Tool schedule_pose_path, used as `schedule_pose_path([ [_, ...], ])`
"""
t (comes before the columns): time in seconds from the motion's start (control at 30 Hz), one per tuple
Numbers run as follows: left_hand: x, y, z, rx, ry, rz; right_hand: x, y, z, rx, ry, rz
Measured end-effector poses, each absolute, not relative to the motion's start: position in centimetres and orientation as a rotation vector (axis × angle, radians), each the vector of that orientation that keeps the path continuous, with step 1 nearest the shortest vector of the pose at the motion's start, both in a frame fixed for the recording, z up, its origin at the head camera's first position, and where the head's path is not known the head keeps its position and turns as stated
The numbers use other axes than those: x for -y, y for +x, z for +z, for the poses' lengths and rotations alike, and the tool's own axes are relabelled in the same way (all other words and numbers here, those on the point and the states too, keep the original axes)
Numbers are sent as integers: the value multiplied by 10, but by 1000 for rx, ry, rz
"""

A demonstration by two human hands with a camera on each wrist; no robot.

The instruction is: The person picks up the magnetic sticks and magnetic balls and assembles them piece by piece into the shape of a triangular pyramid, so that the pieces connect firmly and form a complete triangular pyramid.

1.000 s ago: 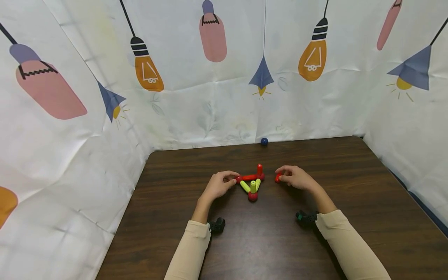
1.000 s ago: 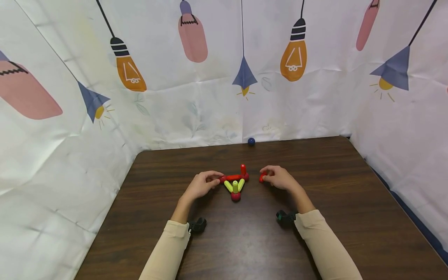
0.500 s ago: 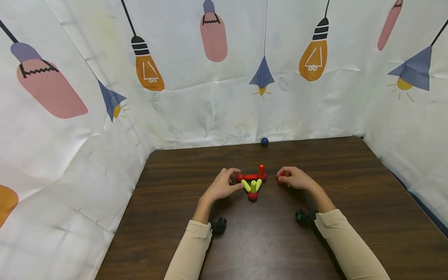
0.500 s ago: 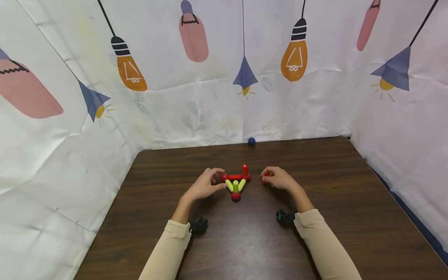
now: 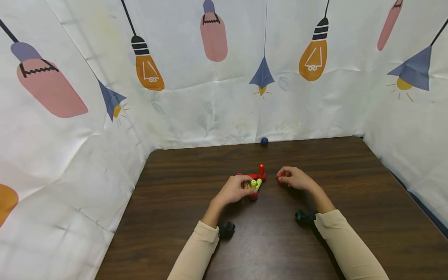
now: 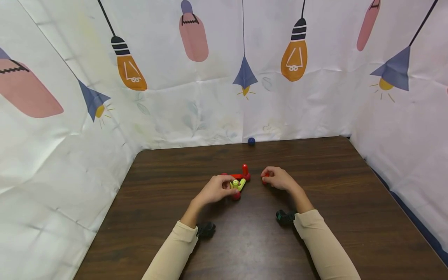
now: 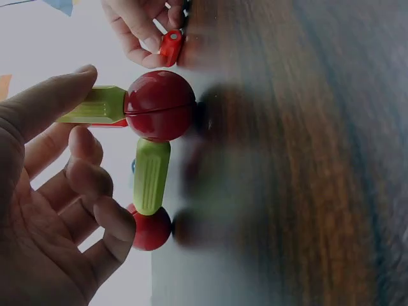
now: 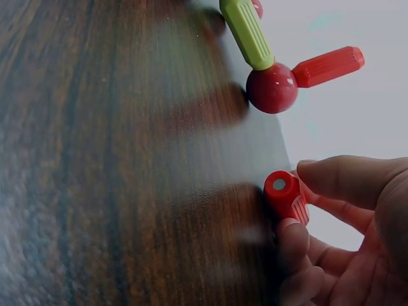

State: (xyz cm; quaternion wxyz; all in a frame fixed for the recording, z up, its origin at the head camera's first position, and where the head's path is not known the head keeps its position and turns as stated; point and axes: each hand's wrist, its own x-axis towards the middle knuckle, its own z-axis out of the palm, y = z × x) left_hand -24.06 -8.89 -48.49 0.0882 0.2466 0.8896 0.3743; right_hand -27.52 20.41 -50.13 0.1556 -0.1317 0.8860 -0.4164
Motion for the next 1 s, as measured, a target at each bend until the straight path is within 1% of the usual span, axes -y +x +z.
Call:
schedule_pose_path([
  [0.23,98,-242,-481,-2640,739,1104,-204,-275,-501,-2548,-383,-1203],
  [0.6,123,-249,-478,-2624,717,1109,-206,-274,-505,-2562,-311,-1303],
  [0.83,125,-250,-480,-2626,696,1163,-206,-276,-506,-2503,-300,-1391],
  [1.0,125,-249,-481,-2678,619,1168,-206,-278,-505,-2504,-329,-1412],
])
